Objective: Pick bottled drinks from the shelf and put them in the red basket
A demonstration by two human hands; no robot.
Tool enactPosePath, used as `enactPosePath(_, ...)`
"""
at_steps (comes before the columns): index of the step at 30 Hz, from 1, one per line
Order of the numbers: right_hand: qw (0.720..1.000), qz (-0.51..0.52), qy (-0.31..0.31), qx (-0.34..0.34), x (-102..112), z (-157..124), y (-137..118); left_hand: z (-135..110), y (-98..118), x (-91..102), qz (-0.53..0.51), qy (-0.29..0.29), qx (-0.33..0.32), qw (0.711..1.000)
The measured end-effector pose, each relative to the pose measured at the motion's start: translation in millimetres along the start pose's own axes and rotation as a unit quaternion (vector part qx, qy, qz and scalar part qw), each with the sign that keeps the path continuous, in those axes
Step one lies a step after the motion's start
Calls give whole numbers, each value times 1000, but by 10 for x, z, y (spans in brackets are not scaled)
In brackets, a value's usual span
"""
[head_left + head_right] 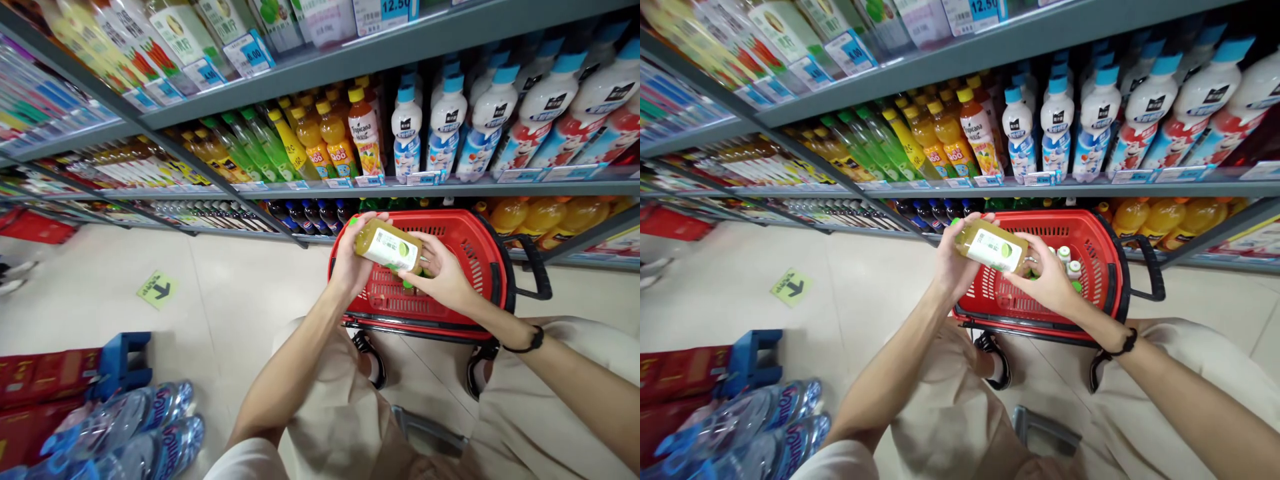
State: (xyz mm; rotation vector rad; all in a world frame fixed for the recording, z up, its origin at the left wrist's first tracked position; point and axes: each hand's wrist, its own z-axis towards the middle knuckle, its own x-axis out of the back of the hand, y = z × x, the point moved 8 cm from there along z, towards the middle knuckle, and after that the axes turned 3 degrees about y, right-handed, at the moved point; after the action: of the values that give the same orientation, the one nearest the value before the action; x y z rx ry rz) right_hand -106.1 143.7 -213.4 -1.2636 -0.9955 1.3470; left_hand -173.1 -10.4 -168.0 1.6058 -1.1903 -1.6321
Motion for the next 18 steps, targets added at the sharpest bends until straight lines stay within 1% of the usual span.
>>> enactPosePath(3, 995, 82, -9, -61, -27, 25, -43, 38, -28, -12, 30, -37, 0, 999)
enactPosePath(6, 981, 137, -20, -136, -26, 60, 7, 65, -107, 7, 62, -50, 7, 997)
enactPosePath(9, 970, 126, -13, -207, 71, 88, 127, 91, -147, 68, 131, -43, -18, 990)
enactPosePath(11, 961, 88, -22, -260, 141, 81, 225, 116, -158, 103, 204, -44, -41, 977)
enactPosePath(13, 951, 1, -44, -306, 220, 59, 306, 162, -214, 157, 265, -42, -32, 963)
enactPosePath(14, 946, -79, -56, -310, 277, 62, 318, 194, -268, 199, 288, -38, -12, 957)
enactPosePath(15, 935, -187, -62, -295, 353, 82, 301, 228, -341, 251, 317, -35, 17, 948)
enactPosePath(16, 911, -310, -64, -263, 431, 120, 251, 262, -430, 310, 354, -33, 49, 933)
enactPosePath(17, 872, -432, -63, -223, 497, 161, 183, 294, -528, 375, 397, -34, 80, 914)
enactPosePath(18, 824, -530, -64, -188, 542, 195, 119, 322, -632, 445, 443, -36, 108, 889)
